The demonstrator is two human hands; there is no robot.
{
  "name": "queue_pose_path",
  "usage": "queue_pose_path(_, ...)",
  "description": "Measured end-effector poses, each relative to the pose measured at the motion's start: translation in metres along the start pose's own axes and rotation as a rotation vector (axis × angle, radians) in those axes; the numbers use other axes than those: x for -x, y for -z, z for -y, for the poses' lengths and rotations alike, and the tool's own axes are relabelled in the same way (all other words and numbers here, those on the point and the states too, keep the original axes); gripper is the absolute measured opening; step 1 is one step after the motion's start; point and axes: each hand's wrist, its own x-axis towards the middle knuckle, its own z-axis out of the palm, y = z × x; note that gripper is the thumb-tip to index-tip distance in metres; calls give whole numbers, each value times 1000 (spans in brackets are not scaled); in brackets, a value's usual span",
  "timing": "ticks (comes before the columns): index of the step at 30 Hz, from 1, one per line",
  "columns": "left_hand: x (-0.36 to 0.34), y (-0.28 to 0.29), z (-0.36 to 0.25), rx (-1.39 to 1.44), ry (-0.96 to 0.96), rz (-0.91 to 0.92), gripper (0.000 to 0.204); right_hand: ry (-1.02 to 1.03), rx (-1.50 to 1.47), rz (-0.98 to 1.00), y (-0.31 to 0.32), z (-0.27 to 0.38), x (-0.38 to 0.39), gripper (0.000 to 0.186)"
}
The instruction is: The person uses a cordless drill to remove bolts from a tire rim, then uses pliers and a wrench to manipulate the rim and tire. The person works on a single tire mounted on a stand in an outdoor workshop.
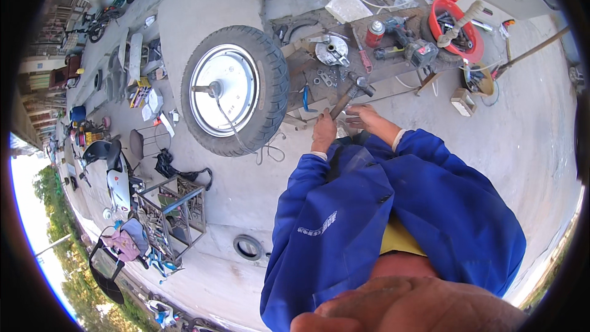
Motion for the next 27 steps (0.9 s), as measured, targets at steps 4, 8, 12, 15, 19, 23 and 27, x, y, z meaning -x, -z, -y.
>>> queue_pose_path(4, 10, -10, 16, 62, -106, -55, 58, 8, -29, 62, 6, 4, 9, 46)
queue_pose_path(8, 28, -3, 13, 91, -81, -199, 52, -15, -52, 48, 7, 7, 16, 47)
queue_pose_path(12, 57, 20, -11, 180, -110, -243, 41, -15, -81, 54, 17, 2, 22, 44)
queue_pose_path(15, 99, 49, -34, 336, -157, -305, 30, -1, -105, 76, 34, 2, 32, 41)
queue_pose_path(19, 159, 111, -59, 372, -157, -620, 17, 11, -100, 60, 60, -1, 46, 41)
queue_pose_path(23, 178, 186, -35, 506, 6, -1045, 21, 42, -23, 55, 70, 0, 53, 38)
queue_pose_path(27, 157, 282, 1, 496, 70, -1036, 33, 174, 81, 126, 51, 25, 81, 42)
